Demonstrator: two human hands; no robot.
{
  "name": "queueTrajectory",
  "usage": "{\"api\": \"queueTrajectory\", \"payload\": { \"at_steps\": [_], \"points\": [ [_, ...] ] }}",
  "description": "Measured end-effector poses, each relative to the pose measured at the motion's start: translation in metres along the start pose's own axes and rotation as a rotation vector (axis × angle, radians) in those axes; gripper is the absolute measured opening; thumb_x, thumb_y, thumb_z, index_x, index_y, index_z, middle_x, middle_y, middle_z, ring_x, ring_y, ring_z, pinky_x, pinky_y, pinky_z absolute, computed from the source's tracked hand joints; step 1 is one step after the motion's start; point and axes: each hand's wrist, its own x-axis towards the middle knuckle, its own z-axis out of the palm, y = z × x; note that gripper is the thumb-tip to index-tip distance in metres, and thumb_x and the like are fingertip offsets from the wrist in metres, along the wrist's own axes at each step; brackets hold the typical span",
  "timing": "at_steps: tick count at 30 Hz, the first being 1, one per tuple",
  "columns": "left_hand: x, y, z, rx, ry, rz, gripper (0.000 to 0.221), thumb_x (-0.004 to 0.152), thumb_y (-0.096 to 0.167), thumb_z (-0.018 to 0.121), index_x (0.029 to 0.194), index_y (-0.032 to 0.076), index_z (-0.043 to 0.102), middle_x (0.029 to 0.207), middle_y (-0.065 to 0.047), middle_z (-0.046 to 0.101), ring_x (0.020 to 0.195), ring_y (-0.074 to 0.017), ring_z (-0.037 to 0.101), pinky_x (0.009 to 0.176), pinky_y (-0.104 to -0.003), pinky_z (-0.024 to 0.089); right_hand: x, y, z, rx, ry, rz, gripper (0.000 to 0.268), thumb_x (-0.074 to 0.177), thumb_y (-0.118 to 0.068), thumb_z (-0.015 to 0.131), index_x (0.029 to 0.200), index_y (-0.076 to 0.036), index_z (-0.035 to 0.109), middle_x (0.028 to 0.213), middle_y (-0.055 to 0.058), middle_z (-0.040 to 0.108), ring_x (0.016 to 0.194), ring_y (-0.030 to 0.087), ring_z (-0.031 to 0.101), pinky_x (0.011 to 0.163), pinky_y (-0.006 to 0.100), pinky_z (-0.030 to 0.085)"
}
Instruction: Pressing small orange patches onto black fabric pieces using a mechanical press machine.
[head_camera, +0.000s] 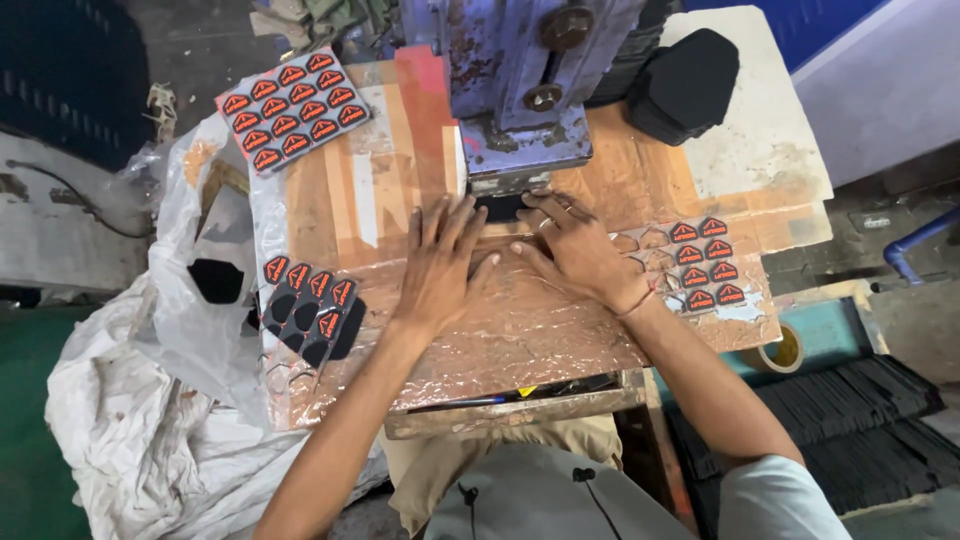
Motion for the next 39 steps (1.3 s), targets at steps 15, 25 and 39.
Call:
{"api": "queueTrajectory", "payload": {
  "at_steps": [15,25,39],
  "points": [
    [-0.003,0.002,-0.012,-0.085,0.044,0.009,0.062,0.098,0.043,0.06,0.148,0.006,0.054,0.156,-0.011,0.047,0.145,-0.0362,0.036,0.123,-0.062,0.021,-0.244,0.071,-0.111,0.38,0.498,1.132,0.017,0.104,-0.01,0.074,0.112,0.005,0.072,0.088,0.012,0.073,0.072,0.015,0.069,0.06,0.029,0.056],
    [-0.009,0.008,-0.017,-0.037,-0.003,0.007,0.068,0.096,0.038,0.062,0.153,0.005,0.044,0.162,-0.015,0.038,0.149,-0.0434,0.028,0.123,-0.061,0.02,-0.046,-0.038,-0.053,0.841,0.183,0.813,0.021,0.102,-0.024,0.064,0.108,-0.007,0.075,0.072,-0.001,0.062,0.057,0.007,0.057,0.047,0.024,0.048],
    [-0.01,-0.008,-0.016,-0.147,0.054,0.017,0.054,0.1,0.025,0.061,0.152,0.014,0.052,0.156,-0.009,0.052,0.154,-0.0366,0.027,0.126,-0.056,0.024,-0.006,0.025,0.028,0.582,0.197,0.686,0.05,0.088,-0.004,0.073,0.137,-0.001,0.065,0.063,-0.003,0.066,0.056,0.002,0.049,0.051,0.022,0.037]
  ]
}}
